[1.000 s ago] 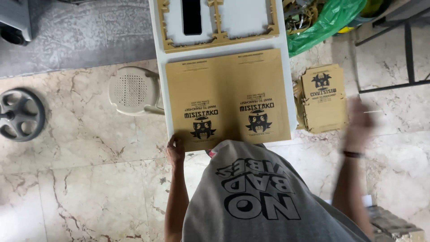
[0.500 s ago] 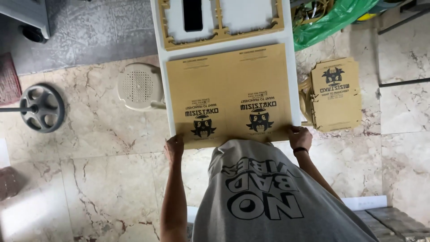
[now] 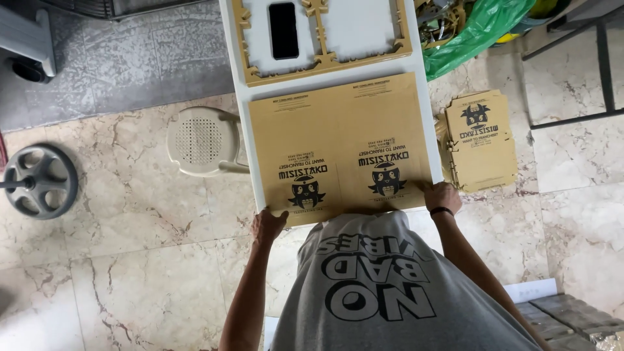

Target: Separating die-cut cardboard pieces from a larger sheet and stacking them.

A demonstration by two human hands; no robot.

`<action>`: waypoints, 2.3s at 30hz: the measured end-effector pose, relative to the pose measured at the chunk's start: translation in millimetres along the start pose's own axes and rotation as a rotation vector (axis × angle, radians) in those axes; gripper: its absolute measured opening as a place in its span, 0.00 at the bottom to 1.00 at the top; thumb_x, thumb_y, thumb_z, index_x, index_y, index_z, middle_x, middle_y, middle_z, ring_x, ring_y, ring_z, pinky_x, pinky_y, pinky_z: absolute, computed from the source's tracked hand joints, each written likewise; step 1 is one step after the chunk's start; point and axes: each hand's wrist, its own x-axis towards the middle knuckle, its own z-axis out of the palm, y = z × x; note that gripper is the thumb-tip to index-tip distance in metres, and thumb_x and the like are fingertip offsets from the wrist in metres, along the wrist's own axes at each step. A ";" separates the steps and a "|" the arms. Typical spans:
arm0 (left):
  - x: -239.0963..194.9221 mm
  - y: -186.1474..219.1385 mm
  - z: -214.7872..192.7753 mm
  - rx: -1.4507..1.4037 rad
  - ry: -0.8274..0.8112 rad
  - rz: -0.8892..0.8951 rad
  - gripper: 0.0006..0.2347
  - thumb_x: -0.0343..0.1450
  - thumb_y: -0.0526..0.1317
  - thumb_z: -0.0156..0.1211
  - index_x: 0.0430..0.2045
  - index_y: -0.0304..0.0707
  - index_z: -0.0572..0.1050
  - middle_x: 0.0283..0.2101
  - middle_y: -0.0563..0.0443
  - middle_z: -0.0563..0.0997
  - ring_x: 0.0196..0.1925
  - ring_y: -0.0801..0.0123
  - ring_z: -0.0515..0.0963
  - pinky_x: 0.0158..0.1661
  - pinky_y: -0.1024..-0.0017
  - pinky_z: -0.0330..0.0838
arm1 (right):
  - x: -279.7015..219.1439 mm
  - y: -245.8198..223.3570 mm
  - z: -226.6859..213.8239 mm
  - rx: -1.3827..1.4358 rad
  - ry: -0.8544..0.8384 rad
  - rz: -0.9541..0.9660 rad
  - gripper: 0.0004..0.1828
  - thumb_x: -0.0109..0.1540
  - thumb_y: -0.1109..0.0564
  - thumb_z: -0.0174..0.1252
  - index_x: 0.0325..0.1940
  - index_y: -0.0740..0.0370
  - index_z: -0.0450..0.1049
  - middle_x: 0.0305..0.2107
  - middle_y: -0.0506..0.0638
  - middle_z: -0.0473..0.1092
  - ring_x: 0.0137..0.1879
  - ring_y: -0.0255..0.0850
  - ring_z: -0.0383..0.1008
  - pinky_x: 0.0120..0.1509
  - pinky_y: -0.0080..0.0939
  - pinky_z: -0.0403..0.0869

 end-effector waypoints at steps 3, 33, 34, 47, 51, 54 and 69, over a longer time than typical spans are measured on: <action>-18.9 13.2 -20.6 0.045 -0.068 0.002 0.35 0.65 0.61 0.60 0.63 0.39 0.70 0.57 0.35 0.80 0.63 0.46 0.76 0.58 0.53 0.71 | 1.9 3.3 6.1 0.020 0.006 0.015 0.25 0.59 0.30 0.61 0.42 0.50 0.85 0.37 0.58 0.80 0.50 0.61 0.80 0.55 0.58 0.78; 20.7 -44.9 2.8 -0.277 0.132 0.249 0.24 0.72 0.61 0.45 0.45 0.44 0.80 0.46 0.47 0.86 0.45 0.51 0.85 0.41 0.53 0.77 | -1.3 29.5 -28.9 0.996 -0.569 0.030 0.18 0.62 0.48 0.64 0.52 0.56 0.78 0.47 0.47 0.72 0.44 0.42 0.68 0.27 0.36 0.62; 21.4 -46.4 7.9 -0.233 0.102 0.204 0.20 0.72 0.53 0.46 0.50 0.46 0.78 0.47 0.45 0.85 0.49 0.49 0.84 0.47 0.51 0.77 | 6.9 41.9 -9.3 0.957 -0.503 0.005 0.24 0.62 0.49 0.68 0.57 0.65 0.75 0.43 0.63 0.70 0.37 0.53 0.69 0.26 0.47 0.67; -30.9 -120.1 39.3 -0.767 -0.090 0.121 0.27 0.71 0.36 0.55 0.69 0.37 0.61 0.53 0.19 0.76 0.52 0.31 0.79 0.39 0.49 0.83 | -30.9 92.9 60.1 1.084 -0.505 0.106 0.37 0.59 0.43 0.76 0.56 0.75 0.71 0.35 0.70 0.67 0.30 0.57 0.70 0.22 0.46 0.69; -74.0 -98.3 66.0 -0.925 -0.046 0.068 0.26 0.75 0.33 0.49 0.71 0.31 0.55 0.57 0.13 0.71 0.57 0.26 0.75 0.44 0.46 0.80 | -24.3 115.2 63.5 1.133 -0.500 0.210 0.42 0.57 0.40 0.79 0.59 0.73 0.69 0.37 0.67 0.68 0.36 0.56 0.72 0.28 0.47 0.75; -88.0 -55.1 71.4 -0.234 0.213 -0.144 0.35 0.73 0.59 0.52 0.76 0.59 0.46 0.71 0.30 0.60 0.75 0.39 0.56 0.70 0.43 0.56 | -40.9 114.7 49.2 1.281 -0.613 0.245 0.36 0.62 0.44 0.71 0.66 0.62 0.65 0.50 0.61 0.70 0.50 0.61 0.71 0.61 0.73 0.68; -102.5 247.2 239.2 0.896 -0.022 0.887 0.56 0.59 0.70 0.73 0.76 0.55 0.39 0.78 0.36 0.28 0.77 0.26 0.33 0.61 0.18 0.49 | -76.4 83.5 90.1 1.521 -0.372 0.417 0.23 0.58 0.64 0.71 0.50 0.70 0.65 0.32 0.59 0.73 0.31 0.55 0.81 0.39 0.57 0.85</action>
